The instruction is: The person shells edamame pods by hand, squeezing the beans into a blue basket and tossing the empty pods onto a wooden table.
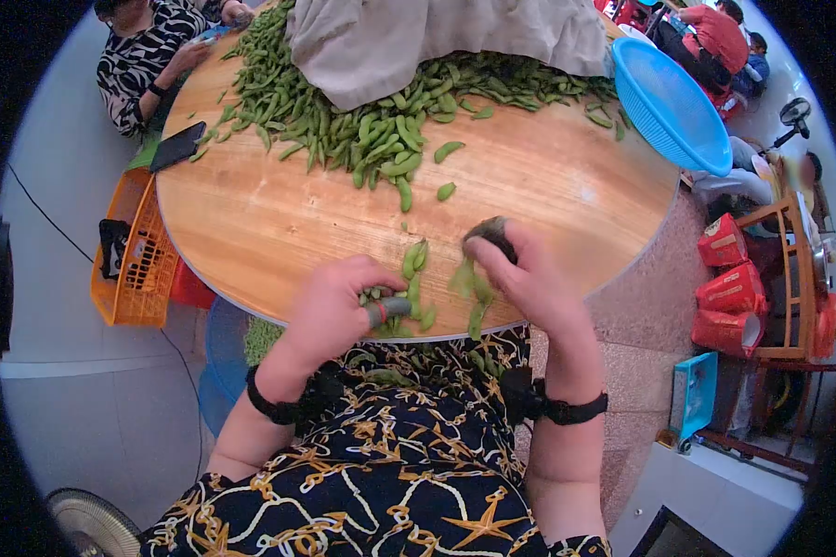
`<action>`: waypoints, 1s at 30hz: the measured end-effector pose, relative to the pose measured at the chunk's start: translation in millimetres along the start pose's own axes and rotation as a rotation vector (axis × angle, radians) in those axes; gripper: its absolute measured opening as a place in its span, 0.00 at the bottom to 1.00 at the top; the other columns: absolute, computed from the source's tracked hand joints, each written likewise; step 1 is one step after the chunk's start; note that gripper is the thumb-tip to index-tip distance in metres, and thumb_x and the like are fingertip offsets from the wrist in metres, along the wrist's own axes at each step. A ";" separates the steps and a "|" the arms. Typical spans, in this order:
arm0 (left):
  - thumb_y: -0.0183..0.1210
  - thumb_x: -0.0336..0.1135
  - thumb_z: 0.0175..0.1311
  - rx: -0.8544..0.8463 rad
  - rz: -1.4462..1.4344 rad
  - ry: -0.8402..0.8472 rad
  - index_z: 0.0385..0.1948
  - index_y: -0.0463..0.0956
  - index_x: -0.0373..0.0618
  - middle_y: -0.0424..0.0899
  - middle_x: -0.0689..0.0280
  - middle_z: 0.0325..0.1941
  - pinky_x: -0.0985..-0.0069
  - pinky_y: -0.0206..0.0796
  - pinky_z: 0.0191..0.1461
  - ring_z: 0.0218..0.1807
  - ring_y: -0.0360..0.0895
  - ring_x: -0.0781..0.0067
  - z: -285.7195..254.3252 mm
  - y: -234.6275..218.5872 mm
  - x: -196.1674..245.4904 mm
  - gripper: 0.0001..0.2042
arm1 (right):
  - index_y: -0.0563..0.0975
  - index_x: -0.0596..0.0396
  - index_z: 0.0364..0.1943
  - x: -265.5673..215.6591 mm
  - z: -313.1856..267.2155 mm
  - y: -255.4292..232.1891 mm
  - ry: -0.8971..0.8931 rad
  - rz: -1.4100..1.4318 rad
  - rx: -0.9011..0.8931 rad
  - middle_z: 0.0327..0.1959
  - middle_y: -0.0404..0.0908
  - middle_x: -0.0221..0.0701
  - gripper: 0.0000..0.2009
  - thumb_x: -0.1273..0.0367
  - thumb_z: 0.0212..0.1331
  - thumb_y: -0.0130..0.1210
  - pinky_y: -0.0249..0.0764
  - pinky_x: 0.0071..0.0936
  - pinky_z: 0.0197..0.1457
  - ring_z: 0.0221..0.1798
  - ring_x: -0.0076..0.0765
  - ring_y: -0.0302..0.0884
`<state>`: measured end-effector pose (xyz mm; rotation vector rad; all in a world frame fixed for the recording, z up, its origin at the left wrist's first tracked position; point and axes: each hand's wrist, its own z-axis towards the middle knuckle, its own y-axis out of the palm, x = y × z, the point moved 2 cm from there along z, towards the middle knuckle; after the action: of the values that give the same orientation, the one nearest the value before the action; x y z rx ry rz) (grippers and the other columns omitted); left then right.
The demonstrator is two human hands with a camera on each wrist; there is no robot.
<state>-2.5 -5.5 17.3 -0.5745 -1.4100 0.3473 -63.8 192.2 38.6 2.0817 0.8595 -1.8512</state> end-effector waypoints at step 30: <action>0.59 0.29 0.55 0.228 -1.467 -0.185 0.36 0.76 0.41 0.76 0.72 0.26 0.93 0.51 0.21 0.24 0.66 0.91 13.6 13.4 -24.4 0.08 | 0.73 0.57 0.24 -9.3 36.0 50.0 0.083 0.114 0.038 0.14 0.68 0.20 0.12 0.62 0.57 0.52 0.58 0.14 0.18 0.16 0.14 0.63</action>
<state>-18.0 -5.7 -9.6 0.7443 -1.5820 -0.6292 -66.0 130.4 30.7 2.1961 0.7136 -1.7472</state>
